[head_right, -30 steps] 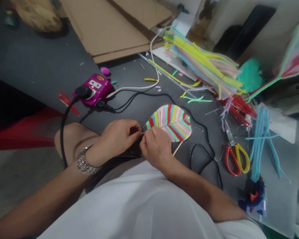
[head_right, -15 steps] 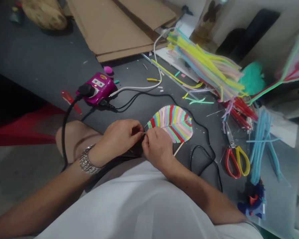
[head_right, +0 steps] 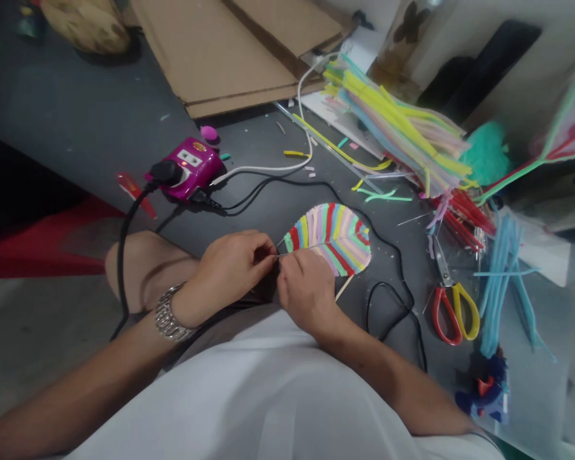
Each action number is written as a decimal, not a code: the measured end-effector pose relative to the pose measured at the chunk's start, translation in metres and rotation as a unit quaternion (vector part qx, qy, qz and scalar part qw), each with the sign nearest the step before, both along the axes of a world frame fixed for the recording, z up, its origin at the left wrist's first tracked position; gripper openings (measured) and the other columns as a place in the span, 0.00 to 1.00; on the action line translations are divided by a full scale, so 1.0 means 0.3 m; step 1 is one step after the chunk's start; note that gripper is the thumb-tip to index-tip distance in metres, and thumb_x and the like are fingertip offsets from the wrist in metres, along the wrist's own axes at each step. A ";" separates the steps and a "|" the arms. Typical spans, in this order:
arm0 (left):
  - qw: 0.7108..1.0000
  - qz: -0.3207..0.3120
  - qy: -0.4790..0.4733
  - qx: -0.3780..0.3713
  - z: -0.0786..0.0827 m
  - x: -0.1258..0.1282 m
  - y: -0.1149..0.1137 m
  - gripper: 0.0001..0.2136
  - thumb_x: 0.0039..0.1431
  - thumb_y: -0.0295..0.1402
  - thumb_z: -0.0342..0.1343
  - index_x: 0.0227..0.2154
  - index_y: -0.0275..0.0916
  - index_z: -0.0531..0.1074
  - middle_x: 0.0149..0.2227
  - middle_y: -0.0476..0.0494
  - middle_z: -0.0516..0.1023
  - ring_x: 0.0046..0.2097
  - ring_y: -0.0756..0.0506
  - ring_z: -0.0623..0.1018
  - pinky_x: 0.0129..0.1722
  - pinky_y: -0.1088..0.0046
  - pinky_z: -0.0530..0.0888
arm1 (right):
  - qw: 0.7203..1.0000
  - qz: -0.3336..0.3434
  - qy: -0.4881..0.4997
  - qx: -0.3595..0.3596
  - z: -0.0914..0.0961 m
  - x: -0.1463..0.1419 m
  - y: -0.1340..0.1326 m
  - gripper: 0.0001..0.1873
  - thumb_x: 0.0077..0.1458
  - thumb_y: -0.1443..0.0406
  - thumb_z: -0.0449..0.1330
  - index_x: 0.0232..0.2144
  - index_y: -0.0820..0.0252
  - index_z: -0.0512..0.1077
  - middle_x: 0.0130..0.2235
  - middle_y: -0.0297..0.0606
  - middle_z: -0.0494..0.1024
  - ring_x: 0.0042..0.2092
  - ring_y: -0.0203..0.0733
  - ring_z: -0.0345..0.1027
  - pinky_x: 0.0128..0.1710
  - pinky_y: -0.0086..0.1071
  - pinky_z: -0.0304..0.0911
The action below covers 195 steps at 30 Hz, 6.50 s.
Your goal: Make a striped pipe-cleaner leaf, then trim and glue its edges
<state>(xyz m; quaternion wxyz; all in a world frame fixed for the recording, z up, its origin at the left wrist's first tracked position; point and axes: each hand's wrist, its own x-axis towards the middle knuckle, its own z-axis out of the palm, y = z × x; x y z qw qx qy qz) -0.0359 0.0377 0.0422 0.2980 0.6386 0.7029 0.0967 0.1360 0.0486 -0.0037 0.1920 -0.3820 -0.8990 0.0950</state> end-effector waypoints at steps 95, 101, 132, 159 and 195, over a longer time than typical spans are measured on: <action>0.973 0.090 -0.158 0.146 -0.095 -0.024 -0.082 0.11 0.62 0.31 0.57 0.47 0.41 0.70 0.36 0.48 0.81 0.37 0.46 0.81 0.40 0.69 0.76 | 0.951 0.210 -0.188 -0.124 0.172 -0.072 0.300 0.09 0.59 0.74 0.56 0.34 0.60 0.74 0.36 0.41 0.74 0.37 0.44 0.63 0.37 0.36 0.50; 0.973 0.082 -0.174 0.129 -0.071 -0.035 -0.082 0.19 0.62 0.31 0.58 0.56 0.40 0.69 0.35 0.49 0.82 0.36 0.48 0.80 0.41 0.70 0.76 | 0.972 0.146 -0.185 -0.011 0.193 -0.005 0.330 0.10 0.57 0.75 0.54 0.33 0.59 0.73 0.33 0.42 0.76 0.38 0.47 0.64 0.38 0.40 0.48; 0.994 -0.013 0.088 0.067 -0.007 0.013 0.069 0.06 0.59 0.32 0.57 0.27 0.40 0.75 0.31 0.44 0.80 0.37 0.41 0.78 0.36 0.64 0.66 | 0.990 0.141 0.004 0.011 0.024 0.153 0.045 0.10 0.63 0.72 0.55 0.38 0.58 0.77 0.61 0.41 0.77 0.51 0.48 0.68 0.48 0.43 0.62; 0.987 0.075 -0.140 0.032 -0.032 -0.025 0.068 0.03 0.56 0.30 0.59 0.34 0.39 0.75 0.29 0.51 0.81 0.31 0.48 0.78 0.34 0.72 0.70 | 0.990 0.136 -0.005 0.037 0.042 0.139 0.050 0.12 0.65 0.73 0.53 0.36 0.61 0.76 0.58 0.44 0.79 0.47 0.47 0.66 0.44 0.42 0.58; 0.969 -0.001 -0.058 0.241 -0.087 -0.017 -0.072 0.06 0.64 0.29 0.60 0.42 0.35 0.78 0.39 0.40 0.80 0.42 0.42 0.78 0.43 0.63 0.76 | 0.990 0.134 -0.008 0.035 0.047 0.137 0.053 0.13 0.65 0.73 0.52 0.36 0.61 0.76 0.58 0.41 0.79 0.46 0.47 0.66 0.46 0.42 0.59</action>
